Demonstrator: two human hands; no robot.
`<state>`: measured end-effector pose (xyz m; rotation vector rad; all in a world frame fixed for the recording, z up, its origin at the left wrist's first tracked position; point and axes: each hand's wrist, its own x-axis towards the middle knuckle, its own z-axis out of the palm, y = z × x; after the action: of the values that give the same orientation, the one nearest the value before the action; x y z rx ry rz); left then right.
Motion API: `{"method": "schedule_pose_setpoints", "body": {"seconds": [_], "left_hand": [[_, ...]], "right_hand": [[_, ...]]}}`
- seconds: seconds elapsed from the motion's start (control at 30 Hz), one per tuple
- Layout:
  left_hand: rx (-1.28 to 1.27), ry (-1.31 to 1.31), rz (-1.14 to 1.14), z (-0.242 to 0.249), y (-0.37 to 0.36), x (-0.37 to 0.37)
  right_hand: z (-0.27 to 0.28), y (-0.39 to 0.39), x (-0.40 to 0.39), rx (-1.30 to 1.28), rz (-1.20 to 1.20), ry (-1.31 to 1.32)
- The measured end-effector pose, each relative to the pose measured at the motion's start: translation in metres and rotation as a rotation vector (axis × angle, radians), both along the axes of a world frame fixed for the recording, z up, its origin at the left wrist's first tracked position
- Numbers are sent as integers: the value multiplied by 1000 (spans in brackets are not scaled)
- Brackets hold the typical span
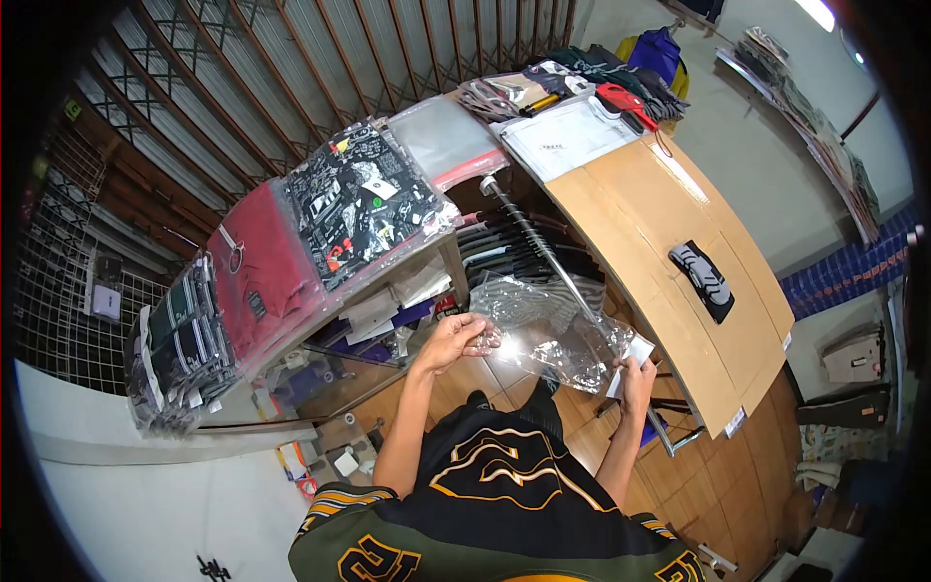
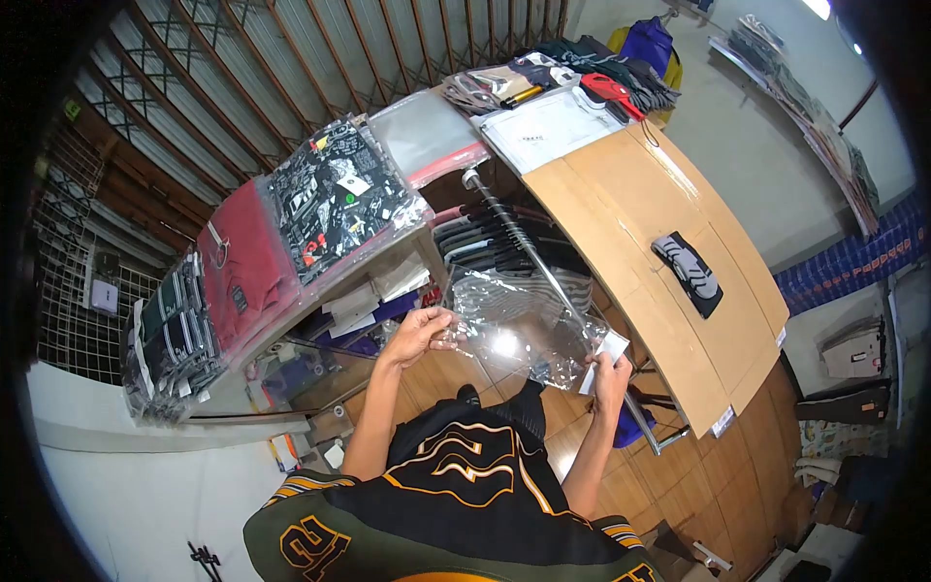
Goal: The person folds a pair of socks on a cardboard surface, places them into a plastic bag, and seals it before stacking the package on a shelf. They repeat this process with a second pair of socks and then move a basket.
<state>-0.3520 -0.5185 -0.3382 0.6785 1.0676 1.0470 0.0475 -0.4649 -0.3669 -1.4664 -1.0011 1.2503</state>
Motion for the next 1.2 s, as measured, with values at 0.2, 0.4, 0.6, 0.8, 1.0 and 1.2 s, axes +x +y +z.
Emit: {"method": "schedule_pose_setpoints", "body": {"seconds": [0.2,0.4,0.6,0.8,1.0,1.2], "left_hand": [[53,75,-50,24,24,22],[279,560,24,63,72,73],[517,762,-137,85,130,120],[480,818,247,69,169,183],[476,1029,377,36,204,224],[491,1178,96,2,229,262]], "right_hand": [[17,42,16,-7,-19,5],[61,97,48,4,142,-81],[72,165,97,108,195,-96],[64,234,143,409,-191,-414],[60,216,171,364,256,-1066],[53,199,190,296,150,-1102]]}}
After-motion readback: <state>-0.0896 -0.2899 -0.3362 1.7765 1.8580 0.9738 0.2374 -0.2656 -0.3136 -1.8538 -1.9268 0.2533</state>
